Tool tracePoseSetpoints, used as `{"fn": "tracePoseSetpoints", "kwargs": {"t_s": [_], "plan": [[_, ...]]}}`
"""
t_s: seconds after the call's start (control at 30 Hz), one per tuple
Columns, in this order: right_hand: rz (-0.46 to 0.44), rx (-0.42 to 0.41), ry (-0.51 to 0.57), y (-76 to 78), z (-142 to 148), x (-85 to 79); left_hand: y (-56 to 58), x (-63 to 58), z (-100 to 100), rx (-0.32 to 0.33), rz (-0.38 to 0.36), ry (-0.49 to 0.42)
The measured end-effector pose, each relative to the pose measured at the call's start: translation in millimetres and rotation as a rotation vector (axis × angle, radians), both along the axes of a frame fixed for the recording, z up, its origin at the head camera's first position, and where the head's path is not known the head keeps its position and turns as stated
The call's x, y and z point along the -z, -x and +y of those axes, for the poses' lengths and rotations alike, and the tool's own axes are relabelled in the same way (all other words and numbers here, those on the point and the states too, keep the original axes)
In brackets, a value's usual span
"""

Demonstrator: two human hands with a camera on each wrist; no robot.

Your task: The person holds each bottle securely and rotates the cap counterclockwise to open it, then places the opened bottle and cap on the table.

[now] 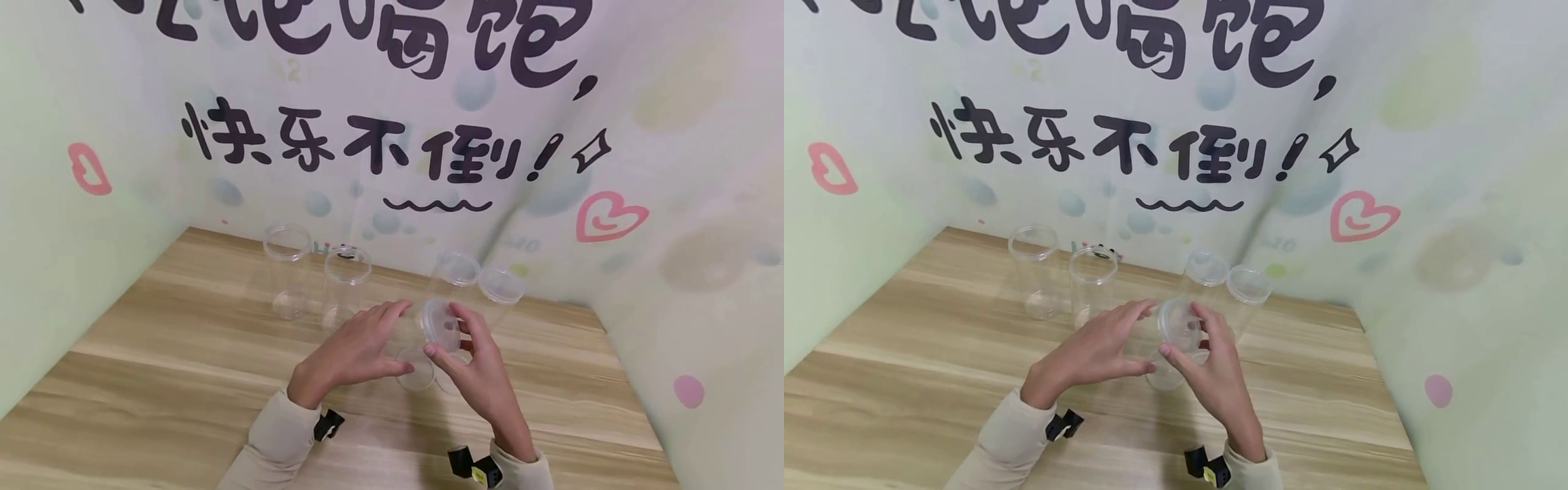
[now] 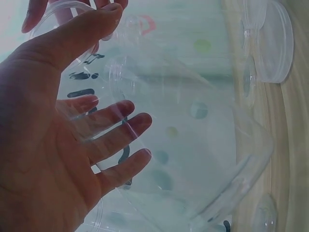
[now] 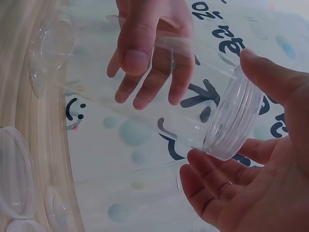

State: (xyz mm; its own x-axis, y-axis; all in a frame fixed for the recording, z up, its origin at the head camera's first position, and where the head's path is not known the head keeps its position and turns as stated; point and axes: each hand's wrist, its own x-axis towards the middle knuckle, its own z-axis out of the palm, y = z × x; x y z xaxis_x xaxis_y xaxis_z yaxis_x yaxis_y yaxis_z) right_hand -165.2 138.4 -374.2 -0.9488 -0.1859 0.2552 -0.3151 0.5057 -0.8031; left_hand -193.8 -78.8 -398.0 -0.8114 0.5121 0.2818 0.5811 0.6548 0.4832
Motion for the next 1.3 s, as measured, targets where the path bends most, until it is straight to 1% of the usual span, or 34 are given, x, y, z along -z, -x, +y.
{"fn": "tracePoseSetpoints", "kwargs": {"t_s": [0.17,0.37,0.63,0.8,0.93,1.07,1.3], "plan": [[-0.006,-0.014,0.024,-0.2,1.1,-0.7,0.9,1.5,-0.3,-0.002,-0.014,-0.012],[-0.005,-0.031,0.046,-0.4,4.5,-1.8,1.2,2.9,-0.1,0.0,-0.002,-0.022],[0.024,-0.115,0.083,-0.3,8.4,-0.9,1.1,4.7,-0.6,0.011,0.014,-0.036],[0.003,-0.139,0.062,-0.9,9.4,-1.0,1.6,4.6,-1.0,0.01,0.02,-0.035],[-0.01,-0.124,0.012,-1.0,8.7,-1.1,2.0,5.0,-1.5,0.007,0.022,-0.03],[-0.016,-0.099,-0.015,-1.7,8.2,0.4,1.7,5.3,-1.1,-0.003,0.023,-0.026],[0.015,-0.009,-0.064,-2.2,3.1,3.5,0.9,6.4,2.2,0.006,0.021,-0.018]]}}
